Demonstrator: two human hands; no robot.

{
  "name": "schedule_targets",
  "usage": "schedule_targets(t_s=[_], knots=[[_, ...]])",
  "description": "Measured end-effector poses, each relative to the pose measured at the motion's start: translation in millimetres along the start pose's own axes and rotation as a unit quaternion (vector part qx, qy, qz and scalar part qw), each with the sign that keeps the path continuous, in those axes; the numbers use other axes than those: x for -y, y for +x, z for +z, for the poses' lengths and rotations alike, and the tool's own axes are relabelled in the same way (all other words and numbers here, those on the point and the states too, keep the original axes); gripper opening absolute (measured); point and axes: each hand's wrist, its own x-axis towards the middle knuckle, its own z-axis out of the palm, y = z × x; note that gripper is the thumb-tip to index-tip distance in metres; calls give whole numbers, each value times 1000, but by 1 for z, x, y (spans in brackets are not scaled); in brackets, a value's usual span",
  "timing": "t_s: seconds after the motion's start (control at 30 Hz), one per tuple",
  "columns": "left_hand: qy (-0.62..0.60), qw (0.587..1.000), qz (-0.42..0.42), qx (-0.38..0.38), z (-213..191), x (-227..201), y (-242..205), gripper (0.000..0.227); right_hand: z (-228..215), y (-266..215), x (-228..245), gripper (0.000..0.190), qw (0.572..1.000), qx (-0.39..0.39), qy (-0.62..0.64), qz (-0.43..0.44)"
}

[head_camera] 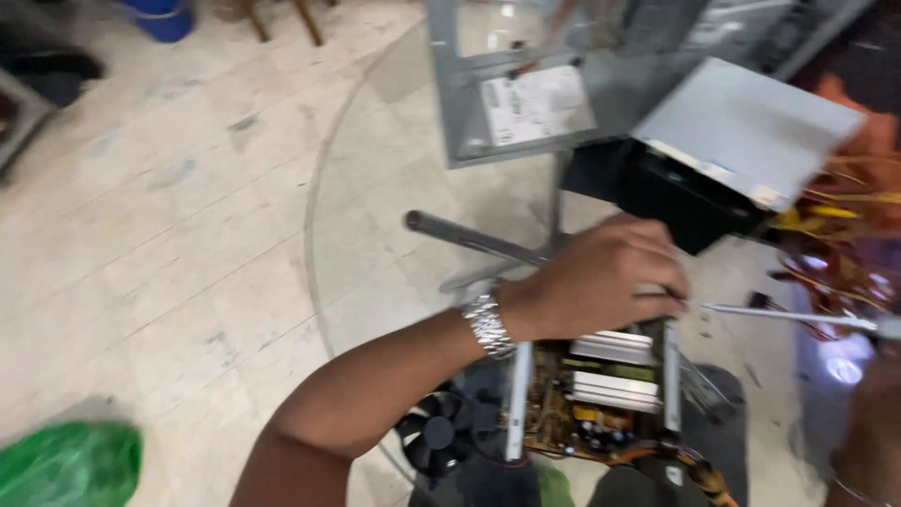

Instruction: The person assembles a computer power supply unit on a glass table. They connect several multi-colored wires to the unit's circuit board and then use a screwdriver to tighten screws on the metal casing.

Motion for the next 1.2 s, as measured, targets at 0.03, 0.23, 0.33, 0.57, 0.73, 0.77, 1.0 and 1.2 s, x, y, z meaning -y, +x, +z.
schedule_targets(t_s=[0.03,0.23,0.33,0.57,0.73,0.77,1.0,1.2], knots=[[14,1000,-9,-5,-6,-2,1,12,-11,-39,21,25,999,-45,-10,-12],[-27,999,-45,-11,-20,-16,1,15,312,-273,258,53,917,-84,-28,-389],[-34,999,-41,-10,-21,-16,1,16,312,-272,258,42,897,-43,-29,-440],[-46,998,-37,-22,-19,-15,0,16,316,-277,257,42,905,-39,-21,-423],[-59,997,-31,-37,-17,-16,-1,15,320,-281,260,37,909,-22,-24,-415],[-59,997,-31,-37,-17,-16,-1,15,321,-282,260,37,909,-22,-24,-415],[-55,997,-24,-47,-16,-17,0,15,328,-285,265,41,894,-16,-71,-441],[-29,998,-18,-53,-19,-16,2,12,329,-286,270,38,900,37,-109,-421]])
